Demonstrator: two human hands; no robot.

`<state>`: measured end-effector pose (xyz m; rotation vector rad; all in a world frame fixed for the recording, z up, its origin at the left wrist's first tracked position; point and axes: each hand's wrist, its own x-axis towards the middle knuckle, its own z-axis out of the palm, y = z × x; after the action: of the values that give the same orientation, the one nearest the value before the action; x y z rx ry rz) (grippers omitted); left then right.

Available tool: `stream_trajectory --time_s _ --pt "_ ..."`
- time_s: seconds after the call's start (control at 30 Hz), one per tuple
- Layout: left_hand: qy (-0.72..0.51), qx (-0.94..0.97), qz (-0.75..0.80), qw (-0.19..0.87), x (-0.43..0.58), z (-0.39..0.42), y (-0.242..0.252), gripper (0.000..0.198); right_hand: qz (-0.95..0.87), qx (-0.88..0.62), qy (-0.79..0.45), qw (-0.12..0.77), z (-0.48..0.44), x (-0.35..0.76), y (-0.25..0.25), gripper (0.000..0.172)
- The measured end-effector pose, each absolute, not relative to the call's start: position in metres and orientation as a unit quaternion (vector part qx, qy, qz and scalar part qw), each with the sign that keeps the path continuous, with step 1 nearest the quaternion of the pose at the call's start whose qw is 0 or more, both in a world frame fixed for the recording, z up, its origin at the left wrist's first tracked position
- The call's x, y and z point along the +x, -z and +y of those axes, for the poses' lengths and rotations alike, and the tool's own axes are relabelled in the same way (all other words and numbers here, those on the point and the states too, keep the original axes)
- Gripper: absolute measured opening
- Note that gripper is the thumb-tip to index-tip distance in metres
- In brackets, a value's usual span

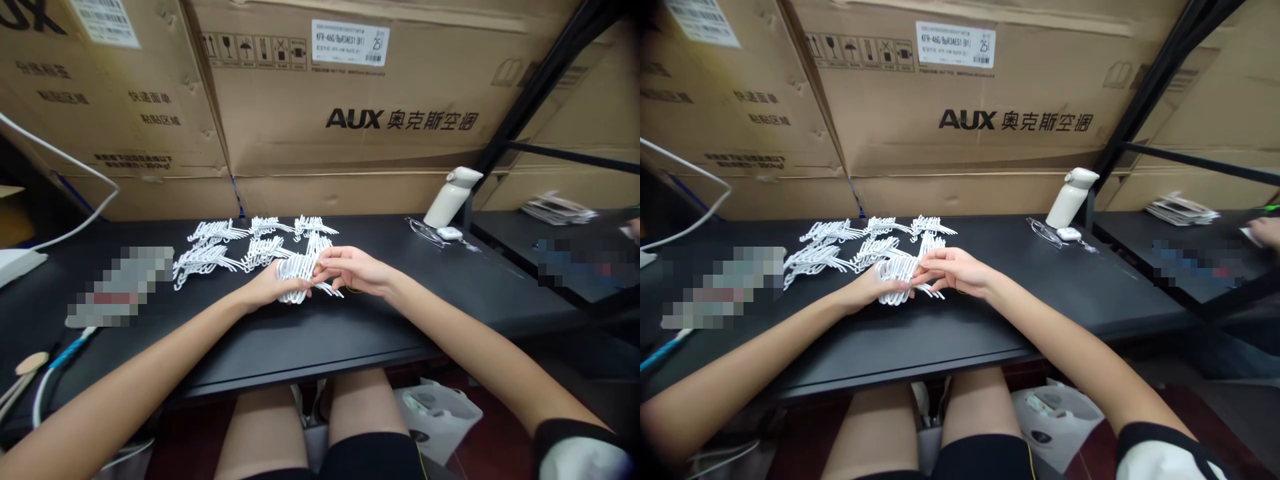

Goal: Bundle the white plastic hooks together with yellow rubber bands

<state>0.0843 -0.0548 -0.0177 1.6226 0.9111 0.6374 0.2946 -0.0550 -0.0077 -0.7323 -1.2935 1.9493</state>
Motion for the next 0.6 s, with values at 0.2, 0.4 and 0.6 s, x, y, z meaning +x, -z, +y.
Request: stream_trajectory --time_s 0.2,0.4,0.6 --pt "-0.298 0.646 0.395 0.581 0.0852 -0.0535 0.0218 0.034 -0.486 -0.303 -0.73 0.374 -0.0526 0.2947 0.0075 0.022" --pt "-0.297 0.645 0.398 0.58 0.0853 -0.0537 0.0208 0.028 -0.516 -0.326 -0.702 0.368 -0.0548 0.2923 0.0077 0.029" --pt "-0.302 0.642 0.392 0.586 0.0861 -0.0557 0.0187 0.027 -0.538 -0.333 -0.69 0.352 -0.0554 0.2929 0.0078 0.029"
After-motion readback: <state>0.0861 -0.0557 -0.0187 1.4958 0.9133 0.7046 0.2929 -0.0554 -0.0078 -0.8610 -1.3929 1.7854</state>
